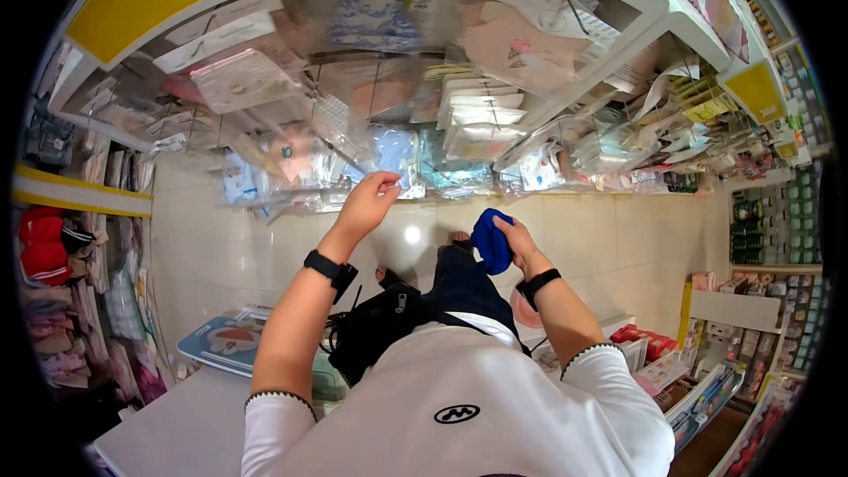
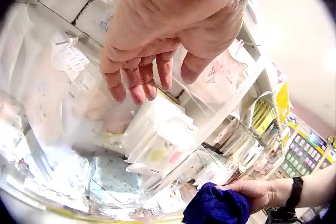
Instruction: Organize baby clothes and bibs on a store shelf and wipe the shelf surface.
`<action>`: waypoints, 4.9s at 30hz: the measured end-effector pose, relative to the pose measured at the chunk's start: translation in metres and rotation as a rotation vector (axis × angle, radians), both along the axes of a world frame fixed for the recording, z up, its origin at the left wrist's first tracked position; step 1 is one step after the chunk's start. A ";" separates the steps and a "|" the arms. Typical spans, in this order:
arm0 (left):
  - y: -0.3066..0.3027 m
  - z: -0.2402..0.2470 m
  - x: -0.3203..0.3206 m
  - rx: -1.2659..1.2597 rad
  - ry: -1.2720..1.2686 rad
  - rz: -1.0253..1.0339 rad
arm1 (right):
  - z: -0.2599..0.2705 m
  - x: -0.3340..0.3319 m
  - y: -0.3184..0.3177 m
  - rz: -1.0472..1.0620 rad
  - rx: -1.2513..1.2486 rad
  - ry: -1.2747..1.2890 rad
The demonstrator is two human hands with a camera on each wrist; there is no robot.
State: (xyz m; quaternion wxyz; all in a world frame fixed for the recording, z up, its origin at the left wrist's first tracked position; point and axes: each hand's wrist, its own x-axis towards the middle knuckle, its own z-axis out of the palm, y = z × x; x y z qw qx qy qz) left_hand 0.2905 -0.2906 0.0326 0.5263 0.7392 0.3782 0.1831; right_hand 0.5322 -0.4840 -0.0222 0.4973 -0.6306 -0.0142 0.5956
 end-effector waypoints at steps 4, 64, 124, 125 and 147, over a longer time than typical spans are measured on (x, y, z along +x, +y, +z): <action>0.019 -0.008 0.083 0.136 -0.030 -0.012 | -0.005 0.037 -0.016 -0.050 0.048 0.011; 0.028 -0.049 0.213 0.246 0.391 0.024 | -0.031 0.190 0.144 0.554 0.128 -0.897; 0.029 -0.071 0.166 0.063 0.179 -0.107 | -0.001 0.188 0.149 0.775 0.320 -1.200; 0.026 -0.075 0.166 0.094 0.180 -0.100 | 0.000 0.189 0.149 0.785 0.334 -1.181; -0.029 -0.080 0.152 0.293 0.117 0.028 | -0.016 0.193 0.105 0.854 0.351 -0.849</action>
